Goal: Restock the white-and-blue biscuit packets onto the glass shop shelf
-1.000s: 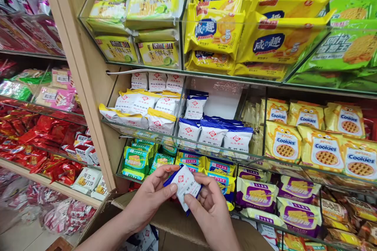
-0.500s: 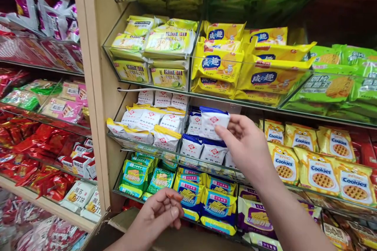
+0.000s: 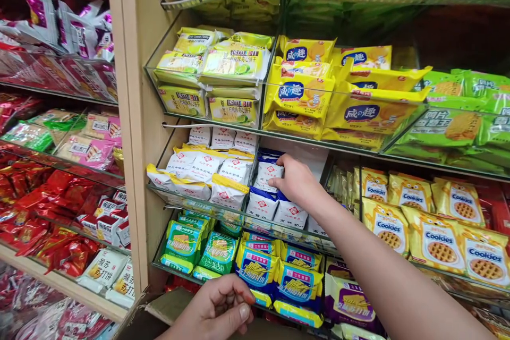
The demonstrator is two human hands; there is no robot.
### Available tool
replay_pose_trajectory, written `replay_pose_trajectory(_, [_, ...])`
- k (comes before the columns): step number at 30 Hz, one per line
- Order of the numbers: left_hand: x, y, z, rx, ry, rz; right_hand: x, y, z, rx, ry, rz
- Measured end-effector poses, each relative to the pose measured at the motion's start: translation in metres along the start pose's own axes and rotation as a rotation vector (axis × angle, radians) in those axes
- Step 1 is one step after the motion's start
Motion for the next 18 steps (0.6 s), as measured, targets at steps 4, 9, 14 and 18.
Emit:
replay_pose_trajectory(4, [0.000,-0.001,0.001,-0.030,0.016,0.019,-0.003,-0.001,0.000,0.055,0.018,0.036])
replay_pose_trajectory(9, [0.001,-0.001,0.002,-0.063,0.013,0.021,-0.003,0.005,0.000,0.057,0.057,0.045])
replay_pose_trajectory(14, [0.000,-0.001,0.000,-0.030,0.023,0.004,0.049,0.021,0.011,-0.053,0.170,-0.159])
replay_pose_trajectory(18, [0.000,0.000,-0.002,-0.022,-0.006,-0.007,0.136,-0.010,0.022,-0.439,0.141,0.448])
Point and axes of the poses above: each hand's wrist, its own x-axis away from the middle knuckle, its own y-axis out of the back of the hand, z = x × y, the point moved 1 cm from there along -x, towards the middle knuckle, and after that the axes turned 3 degrees about -y, right-handed, at the moved point
